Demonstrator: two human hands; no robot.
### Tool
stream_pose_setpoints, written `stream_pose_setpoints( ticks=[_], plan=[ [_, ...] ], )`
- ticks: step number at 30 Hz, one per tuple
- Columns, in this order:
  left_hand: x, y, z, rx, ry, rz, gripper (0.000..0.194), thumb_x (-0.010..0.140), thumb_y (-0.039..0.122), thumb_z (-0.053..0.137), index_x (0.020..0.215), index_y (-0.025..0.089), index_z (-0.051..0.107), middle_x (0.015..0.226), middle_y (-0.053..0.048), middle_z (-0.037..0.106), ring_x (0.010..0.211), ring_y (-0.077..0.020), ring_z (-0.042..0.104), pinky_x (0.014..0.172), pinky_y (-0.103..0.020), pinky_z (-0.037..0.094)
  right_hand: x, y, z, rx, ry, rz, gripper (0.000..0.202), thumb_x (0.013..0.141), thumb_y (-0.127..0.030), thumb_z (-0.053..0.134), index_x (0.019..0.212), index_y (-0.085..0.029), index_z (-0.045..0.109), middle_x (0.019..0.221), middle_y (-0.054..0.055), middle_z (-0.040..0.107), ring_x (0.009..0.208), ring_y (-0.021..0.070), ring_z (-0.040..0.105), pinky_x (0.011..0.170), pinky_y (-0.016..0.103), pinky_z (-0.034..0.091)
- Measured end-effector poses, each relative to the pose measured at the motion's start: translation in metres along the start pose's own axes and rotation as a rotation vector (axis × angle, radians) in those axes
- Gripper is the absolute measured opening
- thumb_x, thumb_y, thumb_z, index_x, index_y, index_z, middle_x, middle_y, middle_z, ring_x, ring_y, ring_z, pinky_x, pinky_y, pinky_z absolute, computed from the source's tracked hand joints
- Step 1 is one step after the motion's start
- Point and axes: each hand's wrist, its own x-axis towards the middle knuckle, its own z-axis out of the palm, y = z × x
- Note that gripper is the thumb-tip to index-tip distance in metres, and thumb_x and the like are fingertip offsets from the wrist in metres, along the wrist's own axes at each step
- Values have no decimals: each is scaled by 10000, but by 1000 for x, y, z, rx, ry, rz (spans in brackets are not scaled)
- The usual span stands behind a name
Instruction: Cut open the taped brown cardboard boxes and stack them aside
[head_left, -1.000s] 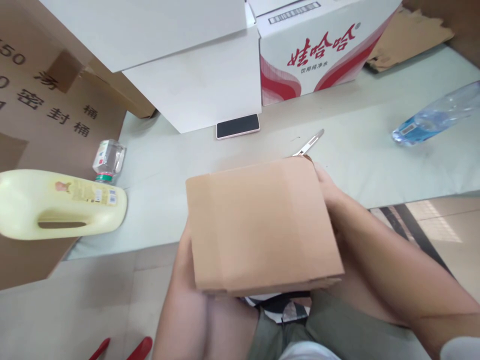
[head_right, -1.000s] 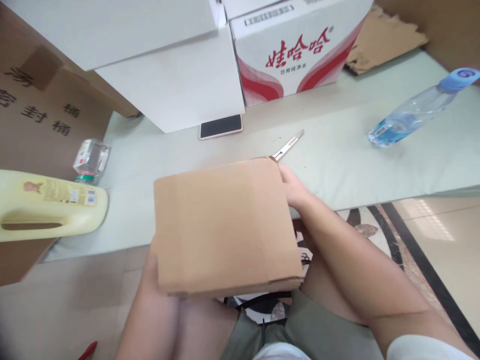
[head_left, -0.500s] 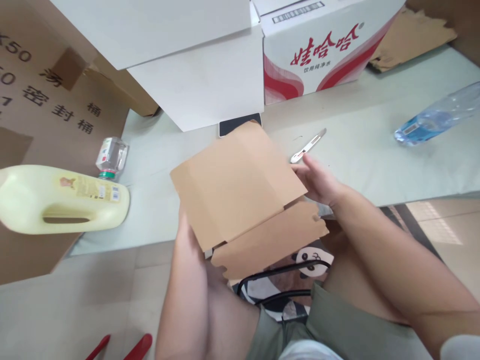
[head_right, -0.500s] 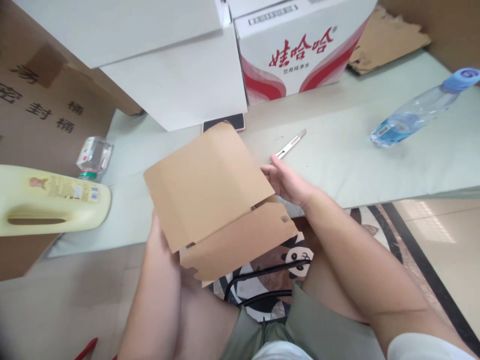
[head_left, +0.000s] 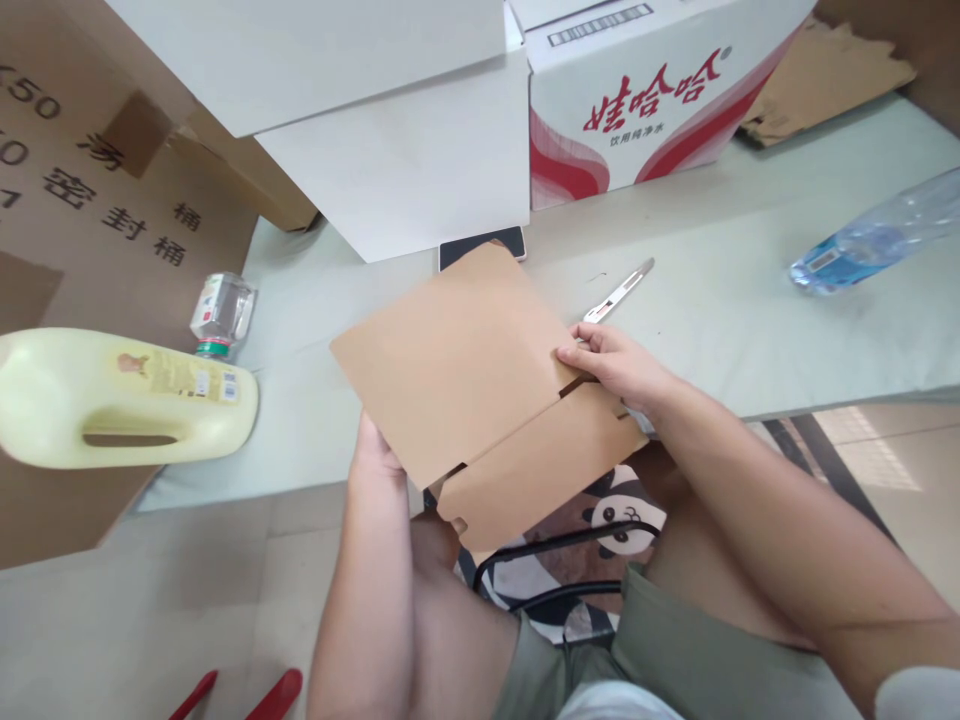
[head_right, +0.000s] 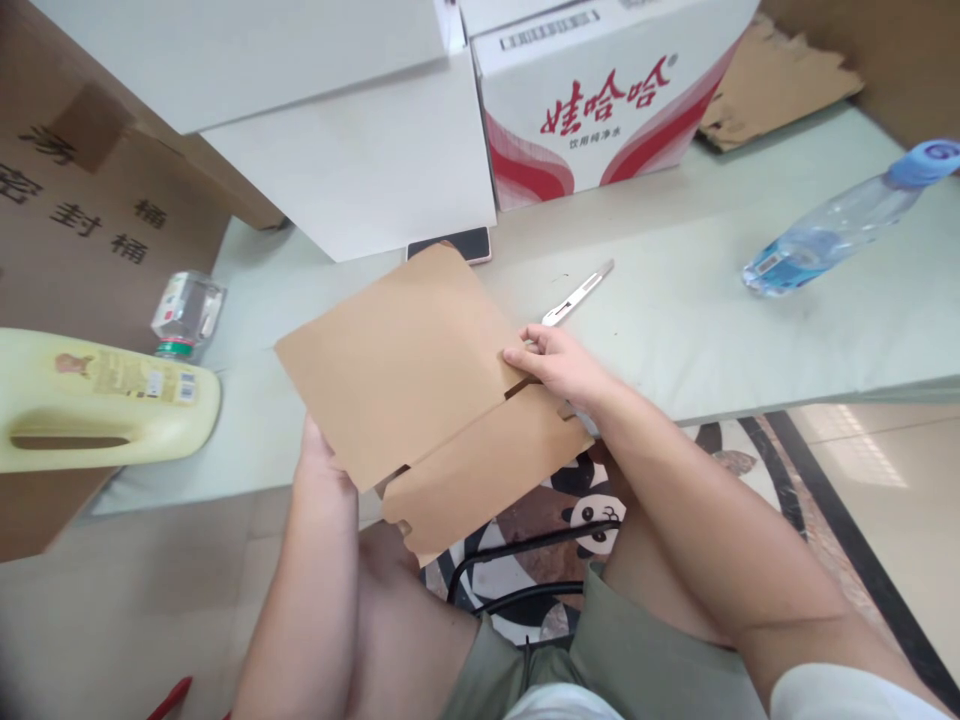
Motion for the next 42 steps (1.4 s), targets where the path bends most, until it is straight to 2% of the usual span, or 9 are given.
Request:
stream_pose_setpoints(
  ticks=[3,9,14,17,21,27,31,36,42],
  plan=[
    [0,3,4,-159,35,-177,292,824,480,655,802,196,718,716,-52,740,615,-215,698,611,-366,606,1,-1,-3,4,30,-15,384,686,-421,859,853,-215,581,713,-7,723,584,144,668,509,233,524],
    [-1,8,5,-250,39,100,421,895,535,465,968,214,727,899,-82,773,957,-241,742,840,-372,606,5,5,-7,-42,119,-54,380,686,-434,838,822,-227,550,661,-38,667,540,123,610,483,222,473],
    [-2,3,6,-105,-14,9,366,778,488,732,976,180,725,1046,-137,773,1090,-311,720,914,-429,602,7,5,-9,34,216,-106,377,690,-417,830,788,-229,518,656,-52,635,547,107,584,498,212,459],
    [2,1,8,-96,45,4,259,766,276,775,992,159,726,1052,-131,778,1040,-304,739,910,-426,613,7,1,-19,73,134,-92,364,675,-432,839,817,-215,584,664,-49,638,542,89,568,491,199,443],
    [10,6,5,-269,154,99,199,902,277,631,1056,186,716,1079,-99,778,1115,-263,717,976,-400,591,5,-2,-31,172,-16,-87,511,620,-577,846,927,-217,653,715,-17,702,593,129,645,540,236,503],
    [19,2,7,-355,187,134,207,927,237,608,1110,170,676,1130,-97,757,1130,-200,695,1024,-359,546,2,10,-12,-29,-181,-106,512,651,-570,848,966,-203,681,817,32,759,588,133,675,526,237,483],
    [15,2,22,-345,144,112,196,860,278,680,1029,179,684,1120,-96,746,1078,-227,702,976,-368,554,4,16,-2,-25,-50,-158,459,640,-583,841,646,-179,624,471,-15,587,421,95,531,418,214,378],
    [9,15,38,-495,154,135,409,901,536,432,911,203,669,1068,-117,727,1032,-256,696,839,-371,565,-14,1,-10,170,179,-270,461,564,-469,878,499,-186,520,380,-51,456,353,48,411,375,195,308],
    [4,22,42,-594,187,56,453,891,533,331,873,192,628,971,-112,684,847,-210,686,703,-327,541,-83,-54,-56,33,665,-493,387,500,-321,867,532,-210,497,431,-47,485,332,58,407,353,236,307]
  ],
)
